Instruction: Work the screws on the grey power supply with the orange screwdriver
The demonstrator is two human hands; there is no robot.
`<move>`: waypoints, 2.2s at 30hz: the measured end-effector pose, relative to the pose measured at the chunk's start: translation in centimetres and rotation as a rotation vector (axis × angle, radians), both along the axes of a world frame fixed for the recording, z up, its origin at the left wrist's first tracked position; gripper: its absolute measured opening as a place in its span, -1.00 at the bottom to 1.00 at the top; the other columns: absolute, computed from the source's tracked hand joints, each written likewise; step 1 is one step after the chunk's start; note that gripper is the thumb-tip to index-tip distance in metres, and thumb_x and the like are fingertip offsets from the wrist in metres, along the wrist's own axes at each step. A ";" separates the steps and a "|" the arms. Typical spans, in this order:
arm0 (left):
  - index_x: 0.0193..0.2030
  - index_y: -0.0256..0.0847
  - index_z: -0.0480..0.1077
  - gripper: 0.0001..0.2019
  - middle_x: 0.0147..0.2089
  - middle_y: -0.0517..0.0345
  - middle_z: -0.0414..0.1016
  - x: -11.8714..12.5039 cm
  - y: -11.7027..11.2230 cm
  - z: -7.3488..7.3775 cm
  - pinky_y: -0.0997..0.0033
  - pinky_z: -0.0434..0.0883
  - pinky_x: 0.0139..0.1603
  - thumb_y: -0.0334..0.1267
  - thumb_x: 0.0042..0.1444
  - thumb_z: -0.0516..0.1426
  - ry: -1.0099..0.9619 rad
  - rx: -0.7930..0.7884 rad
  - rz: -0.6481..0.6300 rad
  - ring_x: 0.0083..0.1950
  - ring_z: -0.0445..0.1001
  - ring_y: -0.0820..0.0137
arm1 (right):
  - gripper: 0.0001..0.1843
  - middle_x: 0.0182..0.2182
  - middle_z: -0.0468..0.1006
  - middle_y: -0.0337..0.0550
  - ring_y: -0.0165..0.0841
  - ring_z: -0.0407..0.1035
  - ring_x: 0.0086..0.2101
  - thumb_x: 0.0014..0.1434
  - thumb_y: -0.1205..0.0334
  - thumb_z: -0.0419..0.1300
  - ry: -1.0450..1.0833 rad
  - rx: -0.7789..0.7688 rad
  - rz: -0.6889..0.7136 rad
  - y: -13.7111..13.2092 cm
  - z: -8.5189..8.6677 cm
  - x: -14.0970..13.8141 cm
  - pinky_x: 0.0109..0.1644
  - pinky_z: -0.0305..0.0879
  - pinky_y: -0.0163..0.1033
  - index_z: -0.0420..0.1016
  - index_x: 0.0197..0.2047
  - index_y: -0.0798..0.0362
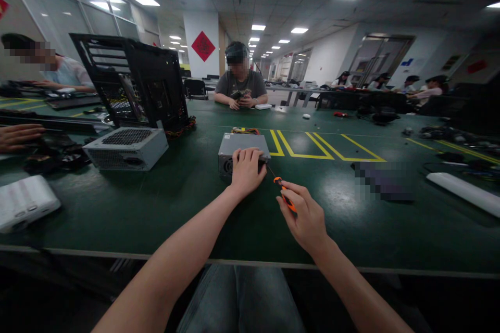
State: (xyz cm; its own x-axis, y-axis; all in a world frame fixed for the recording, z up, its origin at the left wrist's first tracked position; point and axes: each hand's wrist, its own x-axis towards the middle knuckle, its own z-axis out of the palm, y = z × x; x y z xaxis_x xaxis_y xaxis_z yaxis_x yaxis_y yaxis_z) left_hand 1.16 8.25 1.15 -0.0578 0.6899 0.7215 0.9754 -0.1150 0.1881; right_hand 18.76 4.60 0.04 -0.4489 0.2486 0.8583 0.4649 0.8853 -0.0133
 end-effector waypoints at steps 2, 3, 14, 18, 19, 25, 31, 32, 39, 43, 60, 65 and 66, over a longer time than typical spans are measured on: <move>-0.03 -0.12 0.26 -0.73 0.06 0.09 0.33 0.0 0.0 0.0 0.15 -0.04 0.24 -0.21 0.10 0.06 -0.002 0.009 -0.008 0.13 0.22 0.28 | -0.74 -0.14 0.41 0.00 -0.32 0.38 -0.17 0.13 0.36 0.11 0.011 -0.005 -0.023 0.0 0.1 0.1 -0.18 0.40 -0.20 0.26 -0.08 0.03; -0.03 -0.12 0.26 -0.73 0.06 0.09 0.34 0.0 0.0 0.0 0.15 -0.04 0.24 -0.22 0.10 0.06 -0.003 0.014 -0.010 0.13 0.22 0.28 | -0.76 -0.14 0.40 0.00 -0.32 0.38 -0.17 0.13 0.36 0.11 0.013 -0.010 -0.028 -0.1 0.2 0.1 -0.19 0.40 -0.21 0.27 -0.09 0.03; -0.02 -0.14 0.25 -0.71 0.07 0.07 0.33 0.0 -0.1 0.0 0.15 -0.04 0.23 -0.21 0.09 0.06 0.006 -0.004 -0.002 0.13 0.22 0.25 | -0.65 -0.07 0.40 0.08 -0.29 0.37 -0.10 0.11 0.43 0.09 -0.008 0.007 0.019 -0.1 0.0 -0.1 -0.13 0.40 -0.18 0.18 -0.02 0.08; -0.03 -0.13 0.25 -0.71 0.07 0.08 0.33 0.0 -0.1 0.1 0.15 -0.03 0.23 -0.21 0.09 0.06 0.008 0.005 -0.009 0.12 0.22 0.26 | -0.71 -0.16 0.43 0.02 -0.32 0.40 -0.18 0.13 0.36 0.12 0.048 -0.016 -0.036 -0.1 0.3 0.0 -0.21 0.42 -0.22 0.22 -0.05 0.06; -0.03 -0.14 0.26 -0.72 0.06 0.08 0.33 0.0 -0.1 0.1 0.15 -0.03 0.23 -0.21 0.09 0.06 0.008 0.007 -0.009 0.12 0.22 0.26 | -0.72 -0.17 0.43 0.01 -0.32 0.40 -0.19 0.14 0.35 0.12 0.047 -0.022 -0.042 -0.1 0.3 0.0 -0.21 0.42 -0.22 0.23 -0.06 0.05; -0.03 -0.14 0.25 -0.72 0.07 0.08 0.33 0.0 0.0 0.0 0.14 -0.04 0.24 -0.22 0.09 0.06 0.007 0.004 -0.003 0.12 0.22 0.27 | -0.69 -0.08 0.38 0.08 -0.25 0.36 -0.10 0.11 0.38 0.08 -0.021 -0.030 -0.006 -0.2 0.1 -0.3 -0.14 0.40 -0.13 0.20 -0.04 0.08; -0.04 -0.13 0.25 -0.72 0.06 0.10 0.33 0.0 0.0 -0.1 0.15 -0.05 0.24 -0.21 0.08 0.07 -0.004 0.010 -0.002 0.11 0.22 0.27 | -0.66 -0.09 0.42 0.06 -0.31 0.39 -0.11 0.13 0.41 0.09 0.031 -0.005 0.023 0.0 0.0 -0.1 -0.16 0.41 -0.20 0.18 -0.01 0.06; -0.04 -0.13 0.25 -0.72 0.06 0.10 0.33 0.0 0.0 0.0 0.15 -0.04 0.24 -0.21 0.08 0.07 -0.005 0.009 -0.004 0.11 0.22 0.27 | -0.68 -0.10 0.43 0.05 -0.31 0.39 -0.12 0.14 0.39 0.10 0.037 -0.002 0.009 0.0 0.1 0.0 -0.17 0.41 -0.21 0.19 -0.03 0.05; -0.04 -0.14 0.25 -0.72 0.06 0.07 0.33 0.0 0.0 0.1 0.14 -0.05 0.24 -0.22 0.09 0.06 0.002 0.010 -0.006 0.12 0.22 0.26 | -0.72 -0.07 0.39 0.07 -0.28 0.37 -0.11 0.10 0.40 0.08 -0.030 -0.011 -0.017 -0.3 0.1 -0.2 -0.18 0.41 -0.19 0.23 -0.09 0.07; -0.03 -0.13 0.25 -0.72 0.06 0.06 0.33 0.0 0.0 0.1 0.13 -0.05 0.23 -0.22 0.09 0.05 0.005 -0.003 -0.006 0.12 0.22 0.25 | -0.70 -0.05 0.41 0.07 -0.30 0.40 -0.12 0.12 0.41 0.07 -0.013 0.002 -0.010 -0.1 -0.1 -0.1 -0.20 0.41 -0.21 0.20 -0.05 0.06; -0.04 -0.14 0.26 -0.73 0.06 0.06 0.33 0.0 -0.1 0.1 0.14 -0.03 0.24 -0.21 0.09 0.06 0.003 0.007 0.000 0.11 0.23 0.25 | -0.69 -0.05 0.41 0.07 -0.30 0.39 -0.10 0.13 0.43 0.07 -0.046 0.015 0.011 -0.1 -0.1 -0.1 -0.15 0.41 -0.20 0.20 -0.04 0.07; -0.04 -0.13 0.26 -0.73 0.07 0.07 0.33 0.1 -0.1 0.1 0.15 -0.04 0.24 -0.21 0.10 0.05 0.005 -0.004 0.009 0.12 0.22 0.26 | -0.74 -0.07 0.41 0.04 -0.31 0.39 -0.11 0.14 0.37 0.10 -0.020 -0.009 0.011 -0.2 0.0 0.0 -0.16 0.42 -0.22 0.25 -0.07 0.04; -0.04 -0.13 0.26 -0.73 0.07 0.07 0.33 0.1 -0.1 0.2 0.15 -0.03 0.24 -0.21 0.10 0.05 0.006 -0.005 0.009 0.12 0.22 0.26 | -0.74 -0.07 0.40 0.04 -0.30 0.38 -0.10 0.13 0.37 0.09 -0.026 -0.018 0.014 -0.2 0.1 -0.1 -0.16 0.42 -0.21 0.25 -0.08 0.04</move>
State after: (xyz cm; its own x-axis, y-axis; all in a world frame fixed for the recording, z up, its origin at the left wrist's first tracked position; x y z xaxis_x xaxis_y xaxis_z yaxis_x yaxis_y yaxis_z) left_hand 1.25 8.14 1.31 -0.0603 0.6930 0.7184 0.9774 -0.1050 0.1833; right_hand 18.65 4.36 0.14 -0.4749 0.2572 0.8416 0.4524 0.8917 -0.0172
